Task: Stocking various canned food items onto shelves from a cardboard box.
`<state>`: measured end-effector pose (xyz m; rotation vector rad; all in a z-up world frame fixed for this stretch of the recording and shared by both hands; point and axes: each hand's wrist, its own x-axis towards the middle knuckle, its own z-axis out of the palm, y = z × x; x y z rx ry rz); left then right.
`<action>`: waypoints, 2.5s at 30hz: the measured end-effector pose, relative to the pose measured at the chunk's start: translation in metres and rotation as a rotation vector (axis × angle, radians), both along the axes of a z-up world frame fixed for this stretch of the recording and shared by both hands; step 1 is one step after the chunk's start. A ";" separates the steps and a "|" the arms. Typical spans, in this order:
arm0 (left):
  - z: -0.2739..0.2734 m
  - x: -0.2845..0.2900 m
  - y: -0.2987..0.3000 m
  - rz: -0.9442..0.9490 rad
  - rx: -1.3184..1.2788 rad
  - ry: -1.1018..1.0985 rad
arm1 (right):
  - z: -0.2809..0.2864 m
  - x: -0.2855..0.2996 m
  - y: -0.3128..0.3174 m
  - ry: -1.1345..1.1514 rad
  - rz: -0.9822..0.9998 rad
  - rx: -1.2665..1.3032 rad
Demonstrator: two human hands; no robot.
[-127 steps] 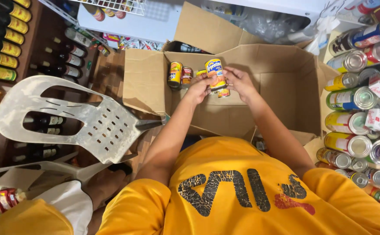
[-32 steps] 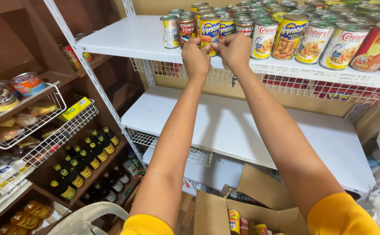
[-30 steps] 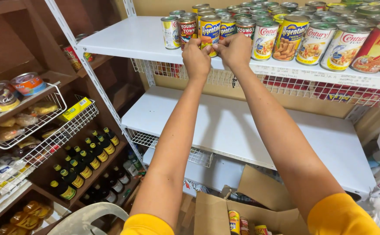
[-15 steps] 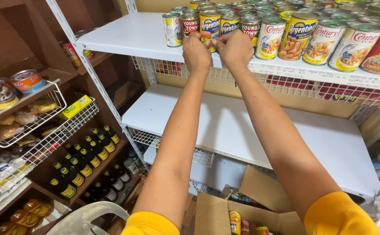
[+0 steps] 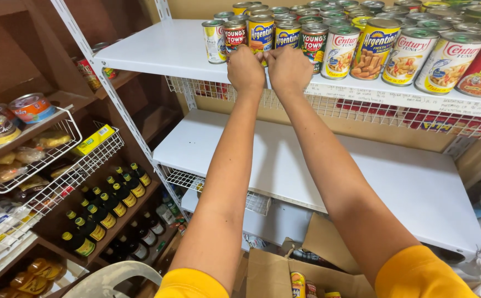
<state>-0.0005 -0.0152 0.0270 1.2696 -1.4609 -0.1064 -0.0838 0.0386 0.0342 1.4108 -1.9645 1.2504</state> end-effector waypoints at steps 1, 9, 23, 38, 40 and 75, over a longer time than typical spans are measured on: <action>0.002 0.001 0.003 -0.005 0.027 0.007 | 0.001 0.001 0.000 -0.009 -0.002 0.012; -0.048 0.014 -0.002 -0.249 -0.282 0.227 | -0.017 -0.006 0.017 -0.016 0.297 -0.301; -0.217 -0.007 0.201 -0.608 -0.001 0.474 | -0.239 -0.086 0.199 -0.502 0.616 -0.132; -0.489 -0.129 0.350 -0.656 0.497 0.218 | -0.455 -0.196 0.372 -0.781 0.340 0.219; -0.538 -0.137 0.366 -0.703 0.616 0.212 | -0.489 -0.210 0.384 -0.813 0.288 0.270; -0.788 -0.257 0.575 -0.659 1.097 0.034 | -0.691 -0.309 0.526 -0.624 0.073 0.806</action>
